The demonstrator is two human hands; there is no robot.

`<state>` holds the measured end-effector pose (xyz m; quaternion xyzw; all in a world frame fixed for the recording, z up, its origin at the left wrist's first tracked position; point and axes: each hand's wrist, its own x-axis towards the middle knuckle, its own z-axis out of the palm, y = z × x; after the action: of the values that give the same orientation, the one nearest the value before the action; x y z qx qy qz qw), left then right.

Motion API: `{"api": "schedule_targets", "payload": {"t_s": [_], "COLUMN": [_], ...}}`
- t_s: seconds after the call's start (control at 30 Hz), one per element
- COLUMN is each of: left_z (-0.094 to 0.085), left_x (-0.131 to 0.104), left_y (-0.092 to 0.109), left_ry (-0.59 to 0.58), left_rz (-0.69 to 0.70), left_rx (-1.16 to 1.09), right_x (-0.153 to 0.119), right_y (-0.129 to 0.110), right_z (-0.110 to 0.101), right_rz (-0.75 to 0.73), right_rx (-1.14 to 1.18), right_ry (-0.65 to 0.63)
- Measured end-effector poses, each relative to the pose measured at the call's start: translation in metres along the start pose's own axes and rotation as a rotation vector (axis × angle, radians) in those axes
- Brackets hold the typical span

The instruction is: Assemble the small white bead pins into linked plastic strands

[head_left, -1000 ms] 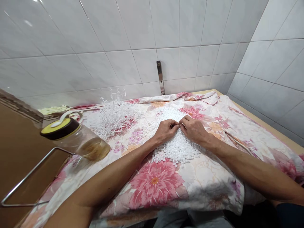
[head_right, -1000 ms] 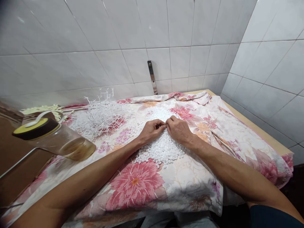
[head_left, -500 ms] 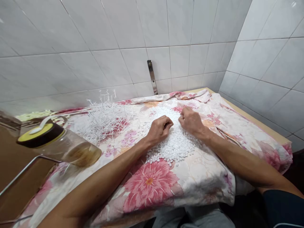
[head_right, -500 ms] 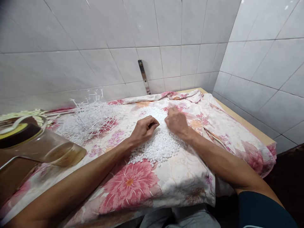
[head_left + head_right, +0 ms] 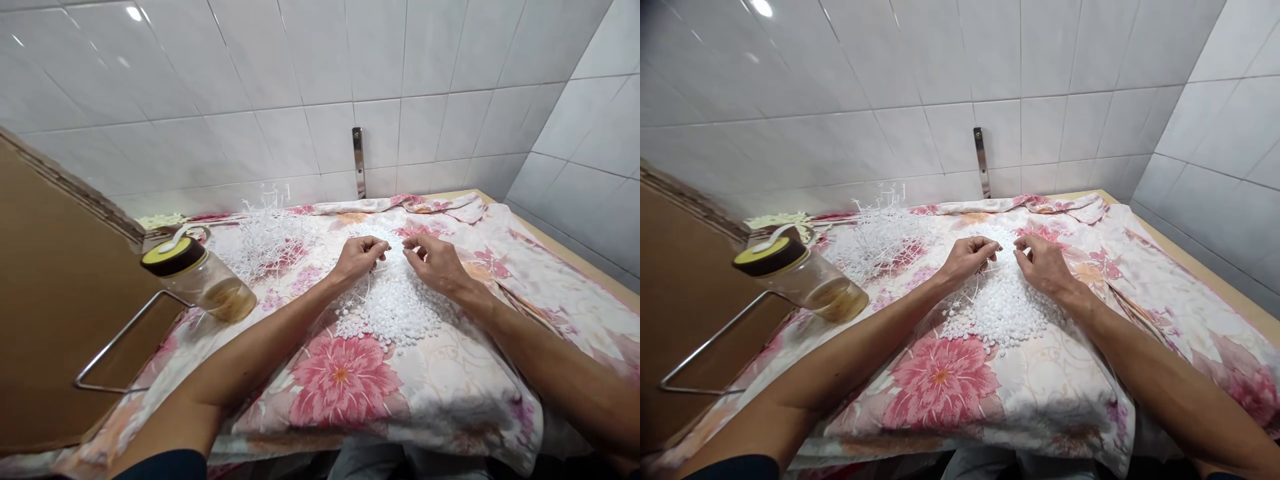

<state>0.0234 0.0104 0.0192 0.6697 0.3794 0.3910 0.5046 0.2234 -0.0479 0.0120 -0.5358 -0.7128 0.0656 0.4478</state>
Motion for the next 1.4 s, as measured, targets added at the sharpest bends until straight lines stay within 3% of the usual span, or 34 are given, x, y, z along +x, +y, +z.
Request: {"api": "schedule_targets", "payload": {"t_s": [0.27, 0.6, 0.9, 1.07, 1.4], "left_z": [-0.002, 0.001, 0.001, -0.003, 0.0], "left_x": [-0.001, -0.01, -0.016, -0.014, -0.018], "left_y": [0.008, 0.017, 0.025, 0.029, 0.031], "left_ry": [0.027, 0.065, 0.105, 0.072, 0.08], "left_rz": [0.049, 0.205, 0.277, 0.249, 0.263], "left_rx": [-0.059, 0.051, 0.235, 0.237, 0.229], "right_x": [-0.009, -0.007, -0.008, -0.008, -0.009], "right_y": [-0.018, -0.029, -0.026, -0.021, -0.026], "right_z": [0.008, 0.012, 0.007, 0.005, 0.011], "right_rz": [0.143, 0.486, 0.345, 0.307, 0.397], "right_rx": [0.23, 0.607, 0.491, 0.457, 0.613], "right_ry": [-0.156, -0.245, -0.371, -0.322, -0.351]}}
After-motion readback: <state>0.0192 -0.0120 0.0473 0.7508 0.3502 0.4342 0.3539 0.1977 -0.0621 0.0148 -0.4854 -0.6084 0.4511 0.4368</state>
